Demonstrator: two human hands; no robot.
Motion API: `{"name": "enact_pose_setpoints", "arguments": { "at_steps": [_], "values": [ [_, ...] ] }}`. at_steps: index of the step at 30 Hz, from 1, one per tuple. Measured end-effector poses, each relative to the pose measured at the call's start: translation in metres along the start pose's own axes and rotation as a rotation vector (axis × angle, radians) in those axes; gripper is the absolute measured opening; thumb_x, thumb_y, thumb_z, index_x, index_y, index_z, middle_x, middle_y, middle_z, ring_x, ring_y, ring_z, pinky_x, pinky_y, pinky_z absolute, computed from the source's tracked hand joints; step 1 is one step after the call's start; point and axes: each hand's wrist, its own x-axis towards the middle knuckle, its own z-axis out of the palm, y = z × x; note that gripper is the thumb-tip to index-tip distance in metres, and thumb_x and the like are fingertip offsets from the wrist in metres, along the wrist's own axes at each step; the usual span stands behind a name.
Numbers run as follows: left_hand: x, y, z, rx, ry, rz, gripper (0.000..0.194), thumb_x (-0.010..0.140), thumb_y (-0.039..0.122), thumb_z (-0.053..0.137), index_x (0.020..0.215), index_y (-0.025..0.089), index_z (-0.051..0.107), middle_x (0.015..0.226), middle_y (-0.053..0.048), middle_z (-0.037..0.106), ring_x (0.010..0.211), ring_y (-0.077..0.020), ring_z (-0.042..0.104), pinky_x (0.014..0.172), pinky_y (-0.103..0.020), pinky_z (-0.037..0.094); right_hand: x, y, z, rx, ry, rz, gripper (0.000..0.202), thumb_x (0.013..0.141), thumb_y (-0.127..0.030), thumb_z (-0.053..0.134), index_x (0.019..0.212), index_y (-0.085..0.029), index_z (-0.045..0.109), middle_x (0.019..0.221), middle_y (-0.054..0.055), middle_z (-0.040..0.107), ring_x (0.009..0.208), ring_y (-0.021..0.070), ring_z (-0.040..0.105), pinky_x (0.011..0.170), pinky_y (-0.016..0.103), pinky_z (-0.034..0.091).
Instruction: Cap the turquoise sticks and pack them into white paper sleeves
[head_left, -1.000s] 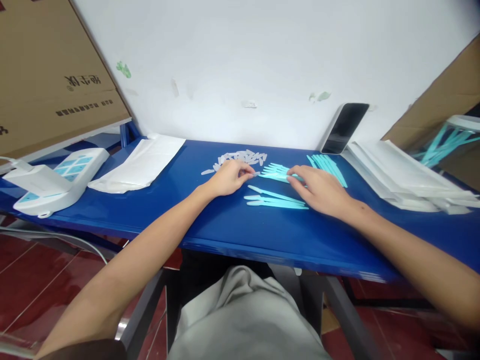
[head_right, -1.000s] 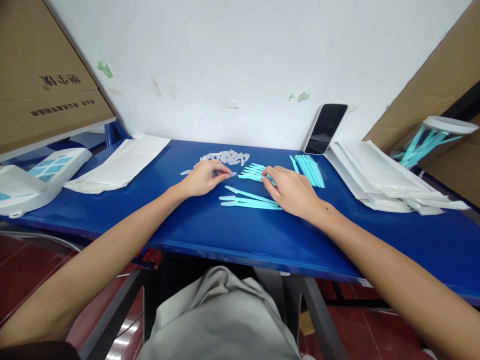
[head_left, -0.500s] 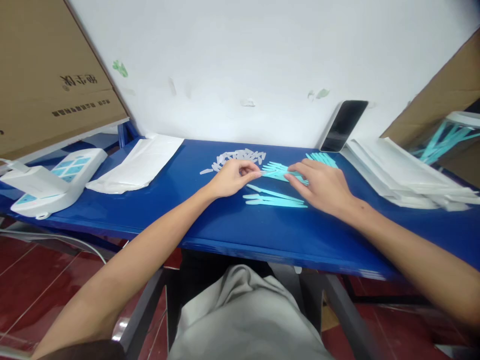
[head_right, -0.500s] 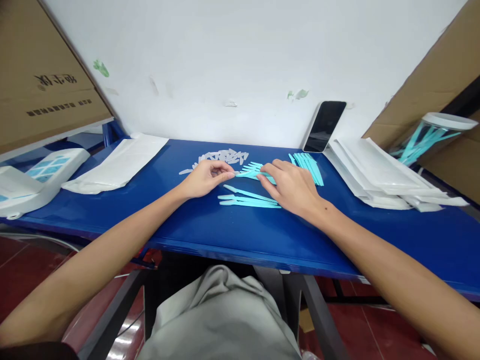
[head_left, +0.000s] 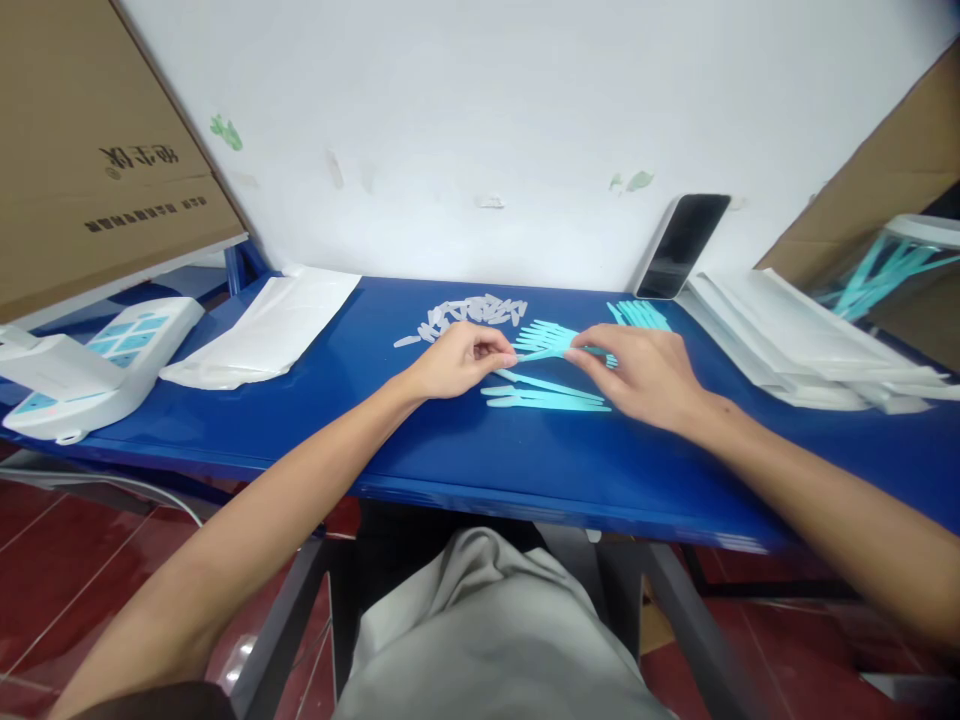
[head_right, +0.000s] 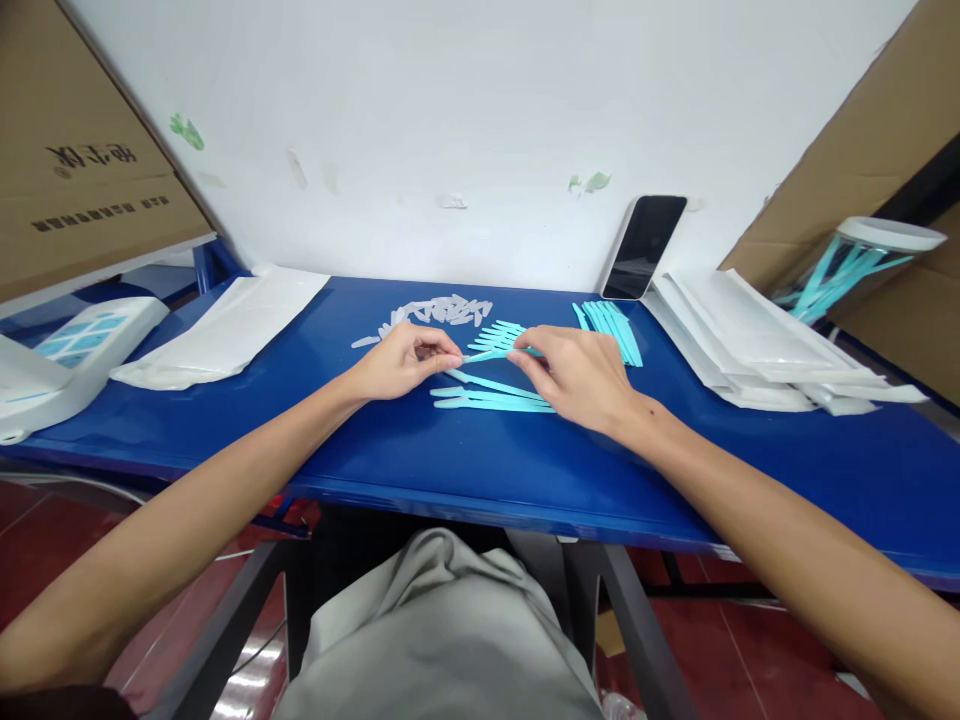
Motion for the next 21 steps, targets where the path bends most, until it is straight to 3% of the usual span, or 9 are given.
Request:
{"name": "enact_pose_setpoints", "arguments": {
  "at_steps": [7,12,16,21],
  "values": [
    [0.004,0.01,0.014,-0.026,0.056,0.064,0.027,0.095,0.041,0.067,0.09,0.015,0.074,0.077,-0.004,0.071,0.069,-0.0147,0.061,0.065,-0.028,0.048,0.002,-0.014,0.001,0.112,-0.019,0.007,0.033,0.103,-0.044,0.053,0.1,-0.023,0.078,0.088,0.005,0.081,0.07,0.0219,0.068,0.062,0.032,0.037],
    [0.005,0.011,0.014,0.095,0.093,0.133,0.034,0.101,0.046,0.059,0.102,0.016,0.075,0.082,-0.005,0.071,0.07,-0.0151,0.06,0.067,-0.028,0.048,0.004,-0.014,0.004,0.156,-0.022,0.016,0.032,0.105,-0.043,0.051,0.104,-0.022,0.075,0.096,0.006,0.079,0.076,0.0228,0.069,0.065,0.033,0.039],
    [0.001,0.002,-0.003,0.387,0.004,0.156,0.046,0.102,0.053,0.057,0.125,0.016,0.072,0.102,-0.011,0.071,0.089,-0.022,0.064,0.082,-0.035,0.051,0.003,0.0,0.01,0.117,-0.087,-0.033,0.034,0.106,-0.039,0.046,0.109,-0.019,0.073,0.099,0.01,0.074,0.082,0.0253,0.067,0.068,0.035,0.042],
    [-0.006,-0.008,-0.019,0.557,-0.148,0.148,0.039,0.103,0.049,0.058,0.116,0.019,0.08,0.113,-0.013,0.07,0.106,-0.0276,0.064,0.098,-0.042,0.048,0.003,0.013,0.015,0.074,-0.118,-0.022,0.037,0.105,-0.032,0.043,0.116,-0.014,0.074,0.104,0.014,0.074,0.087,0.0276,0.069,0.075,0.038,0.048]
  ]
}}
